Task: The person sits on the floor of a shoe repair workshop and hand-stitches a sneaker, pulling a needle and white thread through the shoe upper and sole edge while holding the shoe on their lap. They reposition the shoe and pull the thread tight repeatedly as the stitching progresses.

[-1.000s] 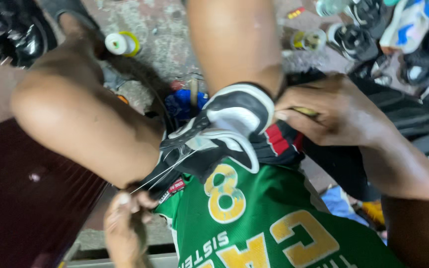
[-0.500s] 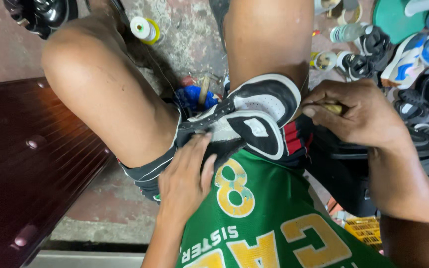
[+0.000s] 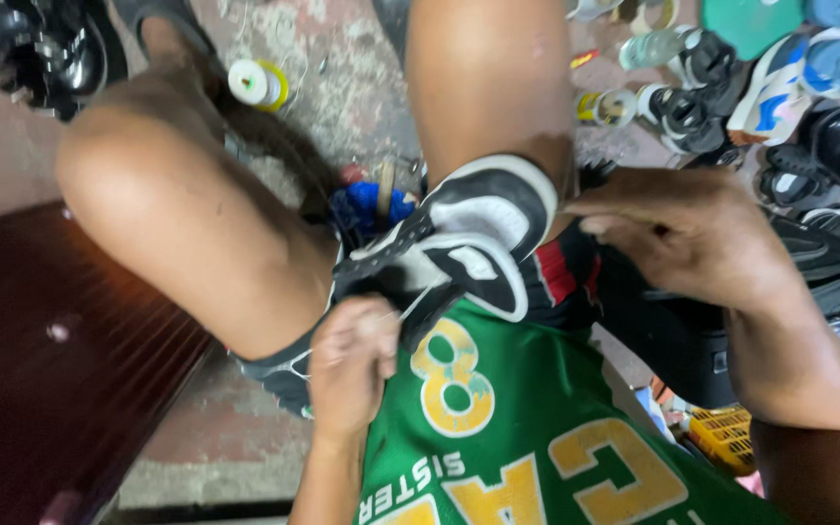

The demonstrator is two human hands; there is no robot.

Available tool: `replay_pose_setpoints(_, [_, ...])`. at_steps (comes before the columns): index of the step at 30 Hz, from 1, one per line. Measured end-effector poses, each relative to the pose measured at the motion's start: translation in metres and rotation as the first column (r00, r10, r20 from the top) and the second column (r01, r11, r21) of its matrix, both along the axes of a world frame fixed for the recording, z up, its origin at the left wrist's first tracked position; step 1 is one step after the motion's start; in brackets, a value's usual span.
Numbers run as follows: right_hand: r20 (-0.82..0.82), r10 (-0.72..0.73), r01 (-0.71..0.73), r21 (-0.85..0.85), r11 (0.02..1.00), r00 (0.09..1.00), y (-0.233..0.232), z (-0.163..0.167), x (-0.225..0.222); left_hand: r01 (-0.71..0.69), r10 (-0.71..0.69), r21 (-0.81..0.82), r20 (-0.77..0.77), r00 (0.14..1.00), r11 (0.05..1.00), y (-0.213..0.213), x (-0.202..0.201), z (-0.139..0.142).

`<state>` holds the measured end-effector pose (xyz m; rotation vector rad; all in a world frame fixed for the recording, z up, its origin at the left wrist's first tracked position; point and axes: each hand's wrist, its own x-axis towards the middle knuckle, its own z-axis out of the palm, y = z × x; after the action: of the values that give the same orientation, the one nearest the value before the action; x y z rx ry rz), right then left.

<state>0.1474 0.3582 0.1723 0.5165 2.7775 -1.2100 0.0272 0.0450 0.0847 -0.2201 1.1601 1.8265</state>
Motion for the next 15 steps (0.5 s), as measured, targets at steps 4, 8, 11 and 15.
replay_pose_setpoints(4, [-0.06,0.112,-0.108,0.069,0.992,0.992,0.007,0.014,-0.011,0.34,-0.52,-0.476,-0.32,0.792,0.811,0.037,-0.002,-0.01])
replay_pose_setpoints(8, [-0.004,0.214,-0.209,0.182,0.961,0.977,0.014,0.023,-0.022,0.492,-0.645,-0.435,-0.349,0.679,0.754,0.063,-0.009,-0.042])
replay_pose_setpoints(11, [0.092,0.295,-0.306,0.147,0.941,0.951,0.022,0.03,-0.03,0.638,-0.752,-0.41,-0.233,0.617,0.651,0.062,-0.015,-0.065])
replay_pose_setpoints(15, [0.047,0.417,-0.418,0.022,0.908,0.908,0.042,0.036,-0.033,0.542,-0.417,-0.363,-0.909,-0.026,0.758,0.06,-0.019,-0.085])
